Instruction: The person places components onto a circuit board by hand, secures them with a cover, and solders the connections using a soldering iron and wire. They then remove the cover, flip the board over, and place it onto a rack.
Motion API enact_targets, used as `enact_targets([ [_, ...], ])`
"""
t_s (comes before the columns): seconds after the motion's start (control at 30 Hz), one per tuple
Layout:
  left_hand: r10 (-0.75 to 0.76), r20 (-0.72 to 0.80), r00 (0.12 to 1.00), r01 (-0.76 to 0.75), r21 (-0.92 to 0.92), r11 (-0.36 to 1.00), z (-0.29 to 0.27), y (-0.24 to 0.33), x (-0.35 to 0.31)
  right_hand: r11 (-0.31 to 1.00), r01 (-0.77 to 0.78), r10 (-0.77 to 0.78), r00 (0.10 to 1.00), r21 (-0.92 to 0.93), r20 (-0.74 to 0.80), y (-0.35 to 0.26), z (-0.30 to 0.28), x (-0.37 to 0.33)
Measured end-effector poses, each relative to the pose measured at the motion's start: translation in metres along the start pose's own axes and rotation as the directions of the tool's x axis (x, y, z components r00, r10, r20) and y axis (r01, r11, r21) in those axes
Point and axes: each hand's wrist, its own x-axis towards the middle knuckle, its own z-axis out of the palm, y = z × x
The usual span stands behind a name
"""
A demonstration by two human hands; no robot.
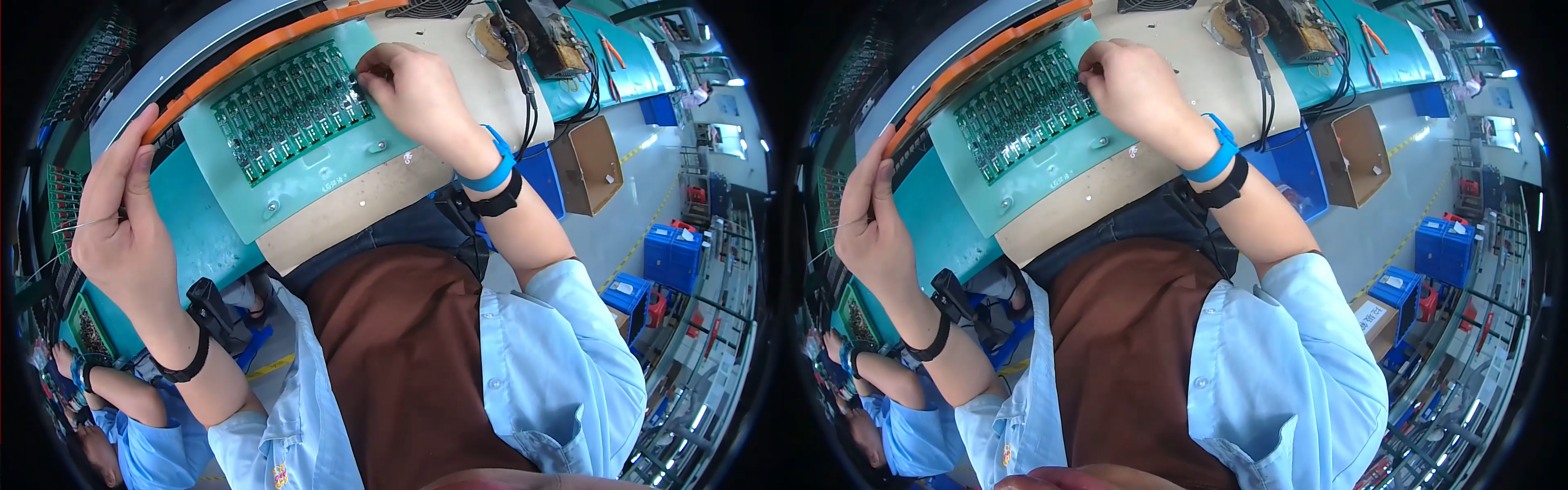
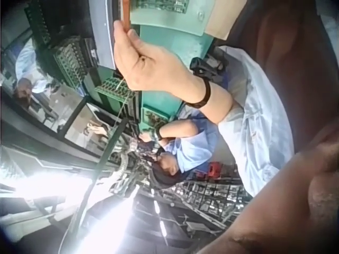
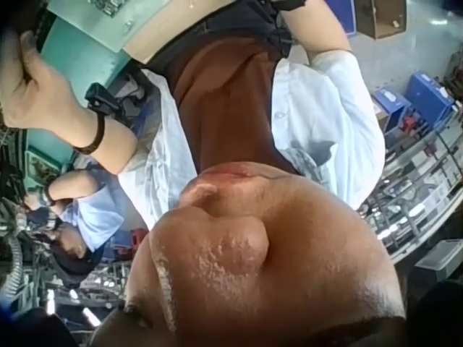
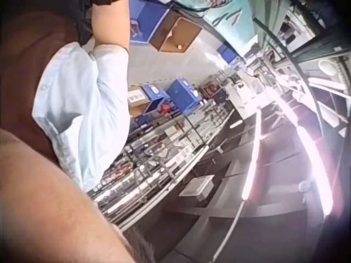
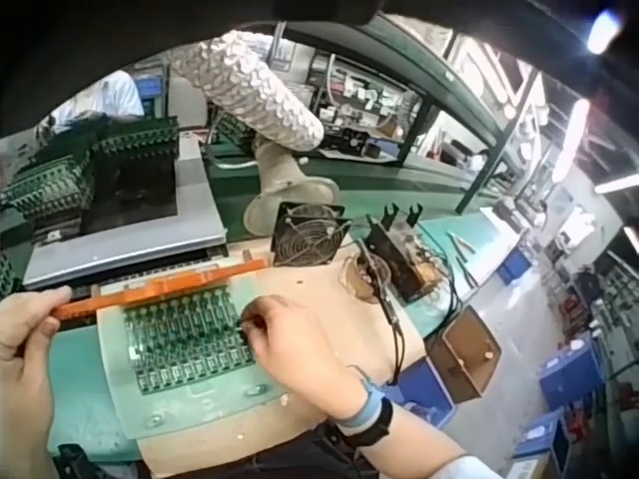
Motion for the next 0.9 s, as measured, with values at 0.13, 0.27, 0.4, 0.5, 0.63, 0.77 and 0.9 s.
enact_targets([
  [0.13, 0.064, -0.024, 0.998, -0.066, -0.083, 0.994, 0.002, -0.007, 0.000, 0.996, 0.082, -0.083, 0.995, -0.022, -0.061, -0.004, 0.010, 0.006],
  [0.27, 0.015, 0.018, 1.000, -0.014, -0.066, 0.998, 0.000, -0.006, 0.000, 0.985, 0.161, -0.165, 0.984, -0.066, -0.065, -0.010, 0.015, 0.010],
  [0.4, 0.022, 0.014, 1.000, -0.021, -0.042, 0.999, 0.001, -0.006, 0.000, 0.985, 0.161, -0.163, 0.986, -0.064, -0.024, -0.015, 0.021, 0.011],
  [0.5, 0.052, -0.003, 0.999, -0.052, -0.074, 0.996, 0.002, -0.010, 0.001, 0.988, 0.146, -0.146, 0.989, -0.054, -0.008, -0.016, 0.025, 0.012],
  [0.63, 0.068, -0.005, 0.998, -0.068, -0.080, 0.994, 0.002, -0.010, 0.001, 0.969, 0.198, -0.206, 0.978, -0.149, -0.040, -0.018, 0.029, 0.010],
  [0.77, 0.075, 0.000, 0.997, -0.075, -0.095, 0.993, 0.003, -0.012, 0.002, 0.938, 0.202, -0.239, 0.965, -0.281, -0.105, -0.025, 0.033, 0.007],
  [0.9, 0.096, 0.006, 0.995, -0.095, -0.113, 0.989, 0.003, -0.016, 0.003, 0.905, 0.241, -0.281, 0.958, -0.349, -0.066, -0.027, 0.032, 0.006],
])
